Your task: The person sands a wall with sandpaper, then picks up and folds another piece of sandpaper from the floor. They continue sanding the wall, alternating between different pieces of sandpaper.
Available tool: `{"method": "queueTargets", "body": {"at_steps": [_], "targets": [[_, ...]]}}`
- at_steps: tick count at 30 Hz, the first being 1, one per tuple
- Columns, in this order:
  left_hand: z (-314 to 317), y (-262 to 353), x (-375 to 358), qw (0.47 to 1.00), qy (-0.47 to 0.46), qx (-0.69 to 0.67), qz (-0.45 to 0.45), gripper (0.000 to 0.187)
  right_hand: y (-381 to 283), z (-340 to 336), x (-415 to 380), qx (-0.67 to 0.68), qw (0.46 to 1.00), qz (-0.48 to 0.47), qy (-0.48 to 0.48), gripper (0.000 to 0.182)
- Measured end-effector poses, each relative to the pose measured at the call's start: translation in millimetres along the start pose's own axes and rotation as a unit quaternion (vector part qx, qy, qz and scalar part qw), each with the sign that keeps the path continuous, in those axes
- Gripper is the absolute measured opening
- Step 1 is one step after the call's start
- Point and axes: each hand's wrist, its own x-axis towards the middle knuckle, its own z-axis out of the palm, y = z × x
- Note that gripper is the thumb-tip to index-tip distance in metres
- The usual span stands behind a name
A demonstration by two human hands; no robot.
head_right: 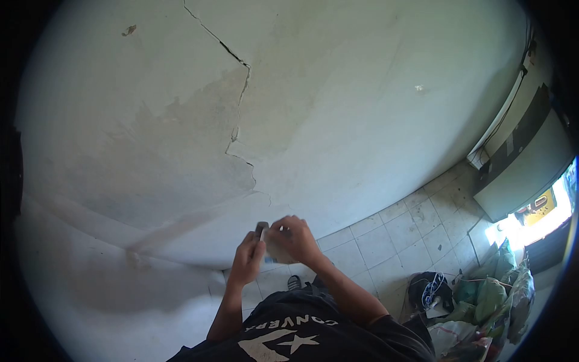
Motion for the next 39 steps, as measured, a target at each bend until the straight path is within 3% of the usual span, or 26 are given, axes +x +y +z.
{"method": "queueTargets", "body": {"at_steps": [1,3,5,6,7,9,13,14,16,21,23,26,29,31,35,39], "targets": [[-3,3,2,1.0,0.001,0.003,-0.004,0.034,-2,4,11,0.063,0.995,0.011,0.071,0.015],[-12,14,11,0.994,0.099,-0.046,0.001,0.044,-15,-5,37,0.103,0.985,0.046,0.134,0.017],[-26,20,19,0.984,0.171,-0.023,0.052,0.049,-9,-7,67,0.079,0.975,0.024,0.204,0.021],[-34,21,25,0.975,0.201,-0.009,0.09,0.048,-13,-9,83,0.051,0.968,-0.045,0.241,0.018],[-44,21,31,0.965,0.23,0.004,0.128,0.047,-15,-9,97,0.053,0.968,-0.044,0.242,0.018],[-67,27,47,0.94,0.285,0.041,0.182,0.046,-18,-9,122,-0.015,0.927,-0.198,0.319,0.018],[-115,49,85,0.859,0.366,0.163,0.32,0.045,-2,0,144,-0.098,0.9,-0.252,0.342,0.022],[-128,50,94,0.858,0.366,0.165,0.32,0.045,3,2,147,-0.096,0.9,-0.252,0.343,0.022],[-151,49,112,0.77,0.412,0.267,0.407,0.044,9,4,154,-0.093,0.883,-0.282,0.364,0.025],[-178,25,144,0.719,0.441,0.326,0.427,0.046,-29,14,166,-0.114,0.86,-0.312,0.387,0.031],[-180,20,148,0.638,0.446,0.403,0.481,0.05,-33,19,171,-0.121,0.848,-0.333,0.394,0.032],[-191,5,149,0.637,0.442,0.377,0.506,0.054,16,31,158,-0.089,0.86,-0.277,0.419,0.031],[-190,1,149,0.66,0.423,0.353,0.511,0.055,0,36,160,-0.078,0.851,-0.257,0.452,0.03],[-190,1,152,0.628,0.418,0.373,0.54,0.055,-36,36,171,-0.097,0.836,-0.298,0.45,0.035],[-190,5,153,0.618,0.436,0.374,0.537,0.055,7,49,156,-0.087,0.842,-0.272,0.458,0.034],[-187,5,146,0.641,0.414,0.371,0.529,0.052,8,55,151,-0.101,0.848,-0.212,0.475,0.033]]}}
